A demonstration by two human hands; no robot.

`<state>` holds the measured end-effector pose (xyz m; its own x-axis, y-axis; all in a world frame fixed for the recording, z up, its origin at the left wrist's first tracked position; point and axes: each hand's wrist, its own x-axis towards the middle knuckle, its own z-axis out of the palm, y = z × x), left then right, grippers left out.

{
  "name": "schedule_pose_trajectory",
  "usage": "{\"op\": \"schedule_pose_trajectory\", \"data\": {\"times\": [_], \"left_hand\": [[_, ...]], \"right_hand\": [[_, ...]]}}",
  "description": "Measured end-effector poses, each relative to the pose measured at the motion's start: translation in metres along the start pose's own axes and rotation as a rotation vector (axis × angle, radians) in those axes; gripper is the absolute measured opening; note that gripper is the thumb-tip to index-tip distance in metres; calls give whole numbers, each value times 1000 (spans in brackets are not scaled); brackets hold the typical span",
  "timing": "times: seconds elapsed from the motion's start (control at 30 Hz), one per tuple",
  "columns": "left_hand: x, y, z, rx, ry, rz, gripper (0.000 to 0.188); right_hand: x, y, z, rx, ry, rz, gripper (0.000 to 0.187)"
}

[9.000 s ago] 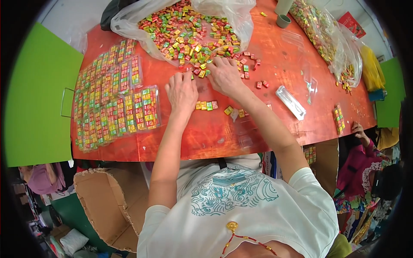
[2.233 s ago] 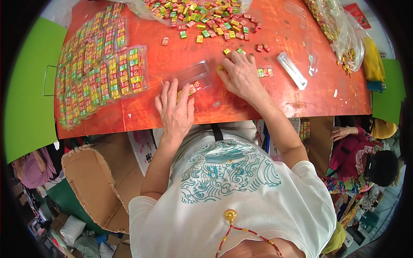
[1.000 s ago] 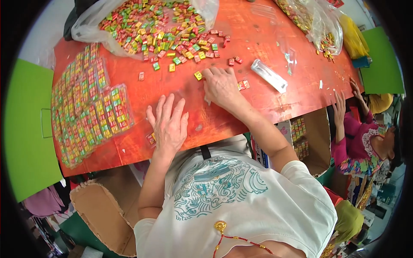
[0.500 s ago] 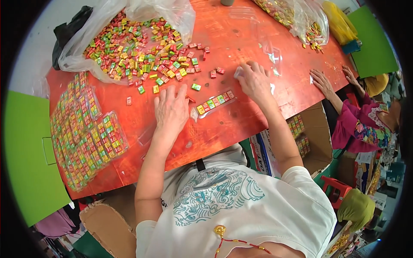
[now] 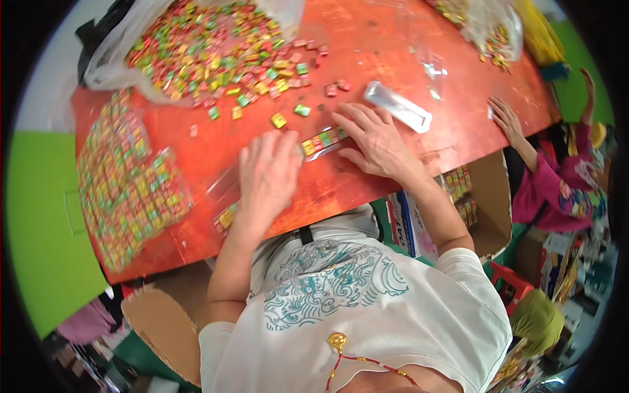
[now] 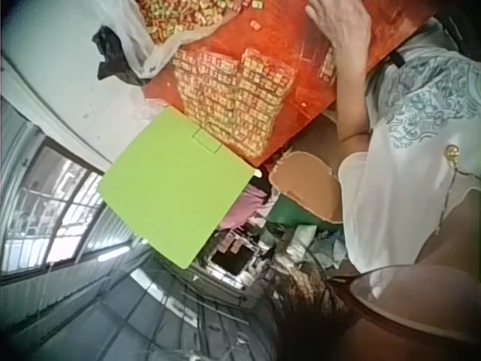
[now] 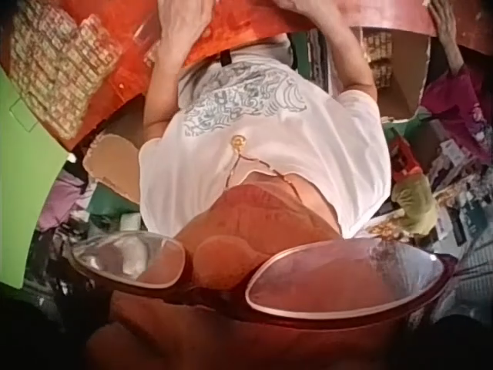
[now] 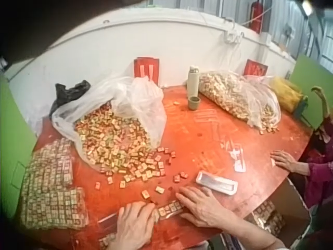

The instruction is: The person sorts small colorful packages by hand, arranging them into clear plastic trays.

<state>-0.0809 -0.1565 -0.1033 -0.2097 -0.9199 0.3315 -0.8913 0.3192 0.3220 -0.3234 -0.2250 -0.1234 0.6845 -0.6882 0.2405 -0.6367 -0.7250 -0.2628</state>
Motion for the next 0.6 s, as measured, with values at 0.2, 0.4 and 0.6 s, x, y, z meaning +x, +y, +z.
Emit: {"op": "schedule_pose_trajectory", "data": {"times": [0.2, 0.4, 0.6], "left_hand": [[-71, 22, -6, -223, 20, 99, 35], [-139, -9, -21, -50, 245, -191, 36], [-163, -39, -30, -251, 457, -504, 41]], "right_hand": [[-25, -10, 10, 31, -52, -29, 58], [-29, -32, 24, 158, -40, -60, 59], [7, -78, 28, 294, 9, -231, 62]]}}
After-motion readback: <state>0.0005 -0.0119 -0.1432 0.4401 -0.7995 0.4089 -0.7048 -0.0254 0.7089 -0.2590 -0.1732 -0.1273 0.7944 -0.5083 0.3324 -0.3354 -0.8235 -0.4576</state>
